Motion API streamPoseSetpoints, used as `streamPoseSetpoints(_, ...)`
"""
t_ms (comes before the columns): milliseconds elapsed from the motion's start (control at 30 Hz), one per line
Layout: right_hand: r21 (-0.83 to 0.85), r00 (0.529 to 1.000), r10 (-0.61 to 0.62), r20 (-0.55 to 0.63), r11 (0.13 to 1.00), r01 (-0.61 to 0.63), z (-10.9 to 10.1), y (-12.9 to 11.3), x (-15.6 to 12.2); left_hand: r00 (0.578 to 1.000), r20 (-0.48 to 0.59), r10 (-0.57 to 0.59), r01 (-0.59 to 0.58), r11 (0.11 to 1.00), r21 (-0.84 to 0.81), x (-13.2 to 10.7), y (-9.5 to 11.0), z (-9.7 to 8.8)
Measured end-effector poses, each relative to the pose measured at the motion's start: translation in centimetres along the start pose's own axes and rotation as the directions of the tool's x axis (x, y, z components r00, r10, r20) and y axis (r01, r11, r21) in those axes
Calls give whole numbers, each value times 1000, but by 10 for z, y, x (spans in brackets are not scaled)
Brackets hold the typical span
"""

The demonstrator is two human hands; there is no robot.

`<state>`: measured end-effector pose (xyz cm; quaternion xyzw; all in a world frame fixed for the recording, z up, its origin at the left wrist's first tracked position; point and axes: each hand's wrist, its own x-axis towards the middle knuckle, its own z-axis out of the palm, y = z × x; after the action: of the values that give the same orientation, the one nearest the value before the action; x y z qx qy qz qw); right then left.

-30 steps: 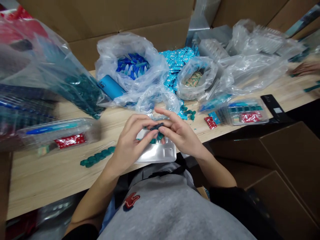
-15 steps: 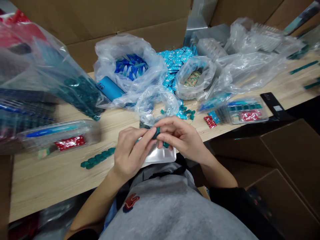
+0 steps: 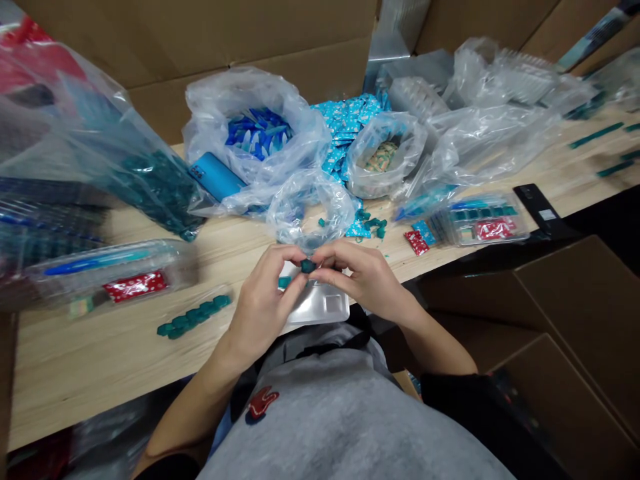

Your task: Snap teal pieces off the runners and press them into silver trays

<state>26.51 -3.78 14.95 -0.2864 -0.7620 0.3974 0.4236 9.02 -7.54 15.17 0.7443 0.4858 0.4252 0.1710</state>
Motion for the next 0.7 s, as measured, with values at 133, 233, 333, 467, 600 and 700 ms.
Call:
streamPoseSetpoints(133, -73, 996, -83, 36, 994, 85, -4, -2, 1, 997, 51, -53, 57, 994, -90, -2, -3, -3)
streamPoseSetpoints(233, -67, 995, -91, 27, 993, 92, -3, -2, -1, 985, 139, -101, 123, 980, -155, -1, -5, -7)
streamPoseSetpoints(333, 5, 1000, 10, -2, 1000, -10, -1, -1, -2, 977, 176, -122, 157, 966, -204, 0, -7, -7)
streamPoseSetpoints(467, 144, 988, 151, 36, 977, -154, -2, 1, -3, 994, 85, -71, 83, 986, -145, 1, -8, -5)
streamPoseSetpoints(600, 152, 965, 211, 157, 960, -235, -11, 4, -3, 970, 237, -44, 60, 996, -64, 1, -10, -7)
streamPoseSetpoints(700, 87, 895, 338, 291, 922, -377, -16, 7, -6, 900, 429, -70, 72, 997, 10, -2, -14, -6)
